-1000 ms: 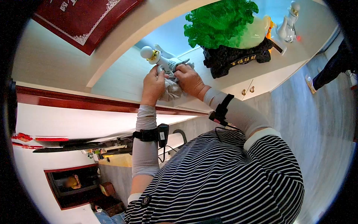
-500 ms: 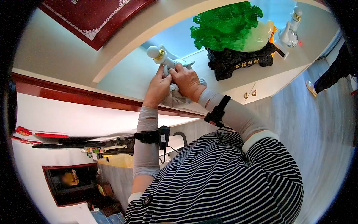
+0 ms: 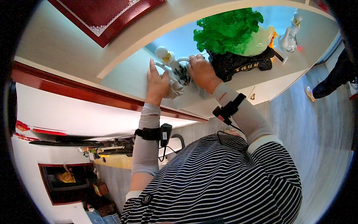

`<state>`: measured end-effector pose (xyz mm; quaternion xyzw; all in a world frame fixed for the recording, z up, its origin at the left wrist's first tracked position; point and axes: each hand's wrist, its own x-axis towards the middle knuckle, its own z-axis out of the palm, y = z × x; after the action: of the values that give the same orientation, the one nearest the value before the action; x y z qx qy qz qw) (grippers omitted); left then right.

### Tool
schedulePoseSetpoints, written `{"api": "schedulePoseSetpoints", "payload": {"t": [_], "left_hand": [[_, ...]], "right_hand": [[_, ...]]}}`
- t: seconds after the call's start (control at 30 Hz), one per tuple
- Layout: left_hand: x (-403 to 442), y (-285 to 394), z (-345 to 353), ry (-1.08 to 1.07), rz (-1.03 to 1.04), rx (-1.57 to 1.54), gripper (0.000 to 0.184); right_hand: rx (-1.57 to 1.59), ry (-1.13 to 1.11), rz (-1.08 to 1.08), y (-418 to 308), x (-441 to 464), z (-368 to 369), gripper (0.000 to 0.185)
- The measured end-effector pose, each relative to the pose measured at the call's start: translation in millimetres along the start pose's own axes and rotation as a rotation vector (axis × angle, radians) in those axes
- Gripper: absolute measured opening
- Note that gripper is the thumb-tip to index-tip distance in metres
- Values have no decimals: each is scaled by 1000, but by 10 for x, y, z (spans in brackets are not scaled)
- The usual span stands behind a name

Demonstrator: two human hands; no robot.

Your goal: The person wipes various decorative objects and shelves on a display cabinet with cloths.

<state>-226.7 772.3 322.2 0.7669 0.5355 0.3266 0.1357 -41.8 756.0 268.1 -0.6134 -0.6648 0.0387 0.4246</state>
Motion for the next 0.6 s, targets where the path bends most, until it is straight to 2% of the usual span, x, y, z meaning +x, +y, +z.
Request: {"api": "schedulePoseSetpoints", "payload": {"t": [0.07,0.17,0.23,0.33,0.37,0.4,0.43,0.5,0.53,0.6], "left_hand": [[43,-26,14,20,29,44,72],[66,8,12,-58,16,197,70],[52,117,-21,-144,-110,231,64],[29,104,18,-88,-102,234,58],[31,108,22,-89,-103,234,58],[36,112,30,-76,-107,254,53],[39,116,42,-64,-112,273,47],[47,114,35,-86,-106,282,41],[51,107,26,-108,-98,296,35],[68,66,40,-119,-91,313,30]], "right_hand": [[-17,-21,41,36,44,55,26],[-48,-36,114,35,102,116,31],[-60,-28,149,46,86,142,33],[-40,58,89,85,15,166,36],[5,141,1,92,-57,129,36],[50,224,-87,89,-123,105,37],[48,221,-88,90,-184,83,37],[524,-102,349,20,-246,-65,40],[523,-104,351,13,-250,-37,40],[934,85,436,-110,-214,32,34]]}}
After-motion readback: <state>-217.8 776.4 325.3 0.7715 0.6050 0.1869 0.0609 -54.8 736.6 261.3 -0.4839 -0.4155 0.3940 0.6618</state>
